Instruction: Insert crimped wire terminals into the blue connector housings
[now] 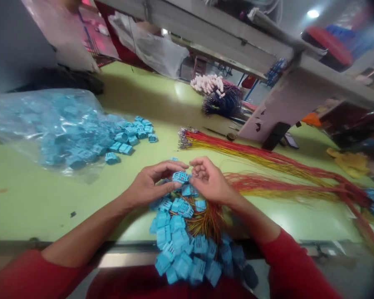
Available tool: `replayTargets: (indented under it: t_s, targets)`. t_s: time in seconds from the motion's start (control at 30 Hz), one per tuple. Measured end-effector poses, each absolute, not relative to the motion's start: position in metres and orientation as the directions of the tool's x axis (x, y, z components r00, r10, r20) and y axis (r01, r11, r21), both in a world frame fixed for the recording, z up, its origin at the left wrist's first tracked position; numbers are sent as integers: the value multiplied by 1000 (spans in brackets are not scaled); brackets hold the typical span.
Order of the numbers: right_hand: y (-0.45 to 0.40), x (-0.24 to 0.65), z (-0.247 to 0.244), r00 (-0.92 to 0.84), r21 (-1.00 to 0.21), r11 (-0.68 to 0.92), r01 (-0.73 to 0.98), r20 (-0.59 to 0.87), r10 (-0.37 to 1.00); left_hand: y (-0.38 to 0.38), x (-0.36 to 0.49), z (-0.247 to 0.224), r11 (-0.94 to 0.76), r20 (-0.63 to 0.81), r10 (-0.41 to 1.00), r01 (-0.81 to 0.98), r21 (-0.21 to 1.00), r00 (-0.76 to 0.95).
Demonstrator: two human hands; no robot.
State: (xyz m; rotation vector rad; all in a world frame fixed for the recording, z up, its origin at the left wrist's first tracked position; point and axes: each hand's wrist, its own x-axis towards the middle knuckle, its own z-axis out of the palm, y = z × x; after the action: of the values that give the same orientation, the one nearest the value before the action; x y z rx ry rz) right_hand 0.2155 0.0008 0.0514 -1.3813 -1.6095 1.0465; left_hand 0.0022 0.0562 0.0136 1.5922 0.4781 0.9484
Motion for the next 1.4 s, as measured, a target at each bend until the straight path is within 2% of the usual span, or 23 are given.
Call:
replayTargets:
  t_s: [0.13,0.23,0.33,0.53,0.73,1.03,1.13,1.27,1.4]
  targets:
    - [7,220,48,-192,-988,-131,78,-144,971,56,2,15,-297,376,744,-230,927,553]
    - [10,221,42,-164,-979,-204,-12,-200,966,53,2,17,-308,385,714,-233,923,584]
    - [10,219,37,-127,-978,-209,5,-208,970,50,5,17,-301,356,694,-197,933,626]
    - [6,212,35,-109,-979,-131,159,-149,983,45,11,16,-292,328,691,-166,942,644]
    - [10,216,32,-117,-986,-168,5,-167,979,45,11,15,-283,340,731,-190,940,591]
    - [-1,227,38,-201,-979,-195,-60,-180,963,50,9,12,-146,281,772,-270,952,570]
    - [-5,224,39,-122,-995,-98,-13,-96,988,50,10,14,-130,269,771,-270,954,578]
    - [-11,222,51,58,-989,63,134,71,996,48,11,14,-58,202,799,-261,964,567]
    - [-21,221,65,22,-947,111,301,124,992,46,10,12,50,66,847,-203,978,528]
